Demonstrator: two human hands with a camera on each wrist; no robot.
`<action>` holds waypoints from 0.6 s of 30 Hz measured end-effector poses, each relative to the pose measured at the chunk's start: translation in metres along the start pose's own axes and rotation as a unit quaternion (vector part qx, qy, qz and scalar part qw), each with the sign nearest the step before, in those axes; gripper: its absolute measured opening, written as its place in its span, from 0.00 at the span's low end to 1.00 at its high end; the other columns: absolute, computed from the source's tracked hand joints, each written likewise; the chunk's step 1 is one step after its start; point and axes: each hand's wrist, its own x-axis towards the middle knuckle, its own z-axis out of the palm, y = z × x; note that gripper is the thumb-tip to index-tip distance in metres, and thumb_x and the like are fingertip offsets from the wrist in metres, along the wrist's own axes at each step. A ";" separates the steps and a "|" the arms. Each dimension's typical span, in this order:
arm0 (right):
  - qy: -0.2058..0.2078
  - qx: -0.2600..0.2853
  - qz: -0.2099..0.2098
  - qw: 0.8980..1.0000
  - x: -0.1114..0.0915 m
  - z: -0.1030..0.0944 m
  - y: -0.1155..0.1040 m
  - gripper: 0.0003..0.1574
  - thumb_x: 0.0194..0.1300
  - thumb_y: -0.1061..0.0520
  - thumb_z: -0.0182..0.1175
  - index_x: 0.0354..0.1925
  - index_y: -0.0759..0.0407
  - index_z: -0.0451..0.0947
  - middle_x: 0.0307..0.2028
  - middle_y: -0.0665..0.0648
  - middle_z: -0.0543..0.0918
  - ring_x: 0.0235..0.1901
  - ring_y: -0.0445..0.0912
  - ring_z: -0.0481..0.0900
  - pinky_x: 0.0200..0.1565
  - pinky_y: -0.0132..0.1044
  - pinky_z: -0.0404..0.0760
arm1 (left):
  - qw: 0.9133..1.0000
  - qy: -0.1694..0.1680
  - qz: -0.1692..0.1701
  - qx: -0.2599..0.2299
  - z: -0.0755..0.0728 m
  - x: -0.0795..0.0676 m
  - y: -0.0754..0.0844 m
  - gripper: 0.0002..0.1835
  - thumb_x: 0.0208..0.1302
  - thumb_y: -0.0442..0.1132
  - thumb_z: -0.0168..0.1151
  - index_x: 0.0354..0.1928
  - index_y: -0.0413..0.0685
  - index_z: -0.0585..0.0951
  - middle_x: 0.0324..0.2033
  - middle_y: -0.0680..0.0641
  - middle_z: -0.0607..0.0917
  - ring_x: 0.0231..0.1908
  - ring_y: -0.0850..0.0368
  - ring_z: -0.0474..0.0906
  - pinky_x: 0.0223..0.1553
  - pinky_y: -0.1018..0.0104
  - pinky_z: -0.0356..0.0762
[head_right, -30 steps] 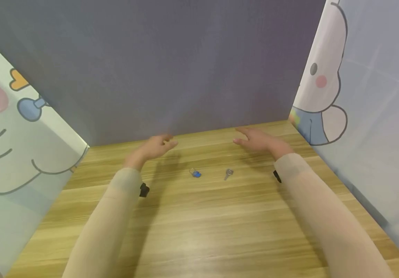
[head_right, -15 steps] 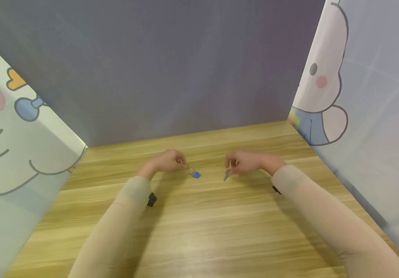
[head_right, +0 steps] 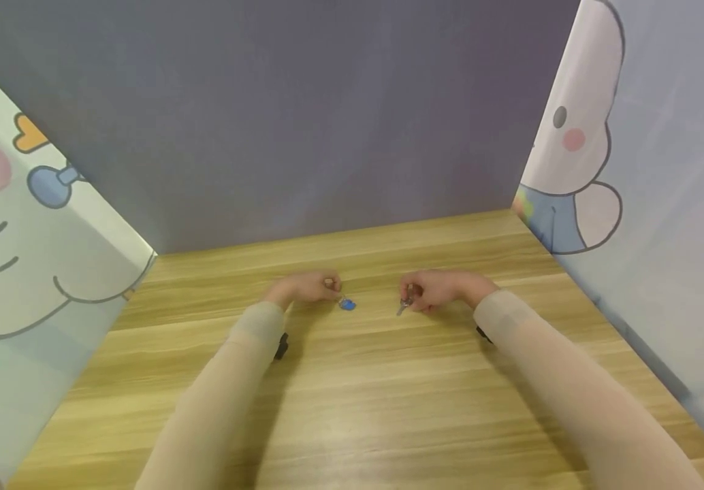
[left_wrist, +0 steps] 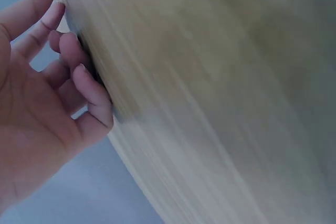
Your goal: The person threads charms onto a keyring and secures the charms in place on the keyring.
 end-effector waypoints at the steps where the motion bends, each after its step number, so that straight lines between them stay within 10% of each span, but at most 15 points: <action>1: 0.000 -0.001 0.002 1.000 0.001 0.000 0.001 0.07 0.80 0.64 0.58 0.52 0.62 0.72 0.34 0.56 0.77 0.31 0.46 0.72 0.34 0.36 0.74 | 1.000 0.001 0.001 0.015 0.001 0.001 0.001 0.08 0.80 0.47 0.60 0.47 0.52 0.76 0.30 0.54 0.70 0.27 0.60 0.63 0.34 0.66 0.64; 18: 0.007 -0.053 0.015 0.998 0.005 0.006 -0.003 0.06 0.83 0.62 0.54 0.42 0.61 0.73 0.31 0.53 0.75 0.29 0.44 0.73 0.33 0.33 0.73 | 0.998 0.008 0.010 0.063 0.007 0.003 0.004 0.05 0.81 0.41 0.57 0.42 0.52 0.77 0.33 0.53 0.72 0.32 0.60 0.66 0.38 0.66 0.64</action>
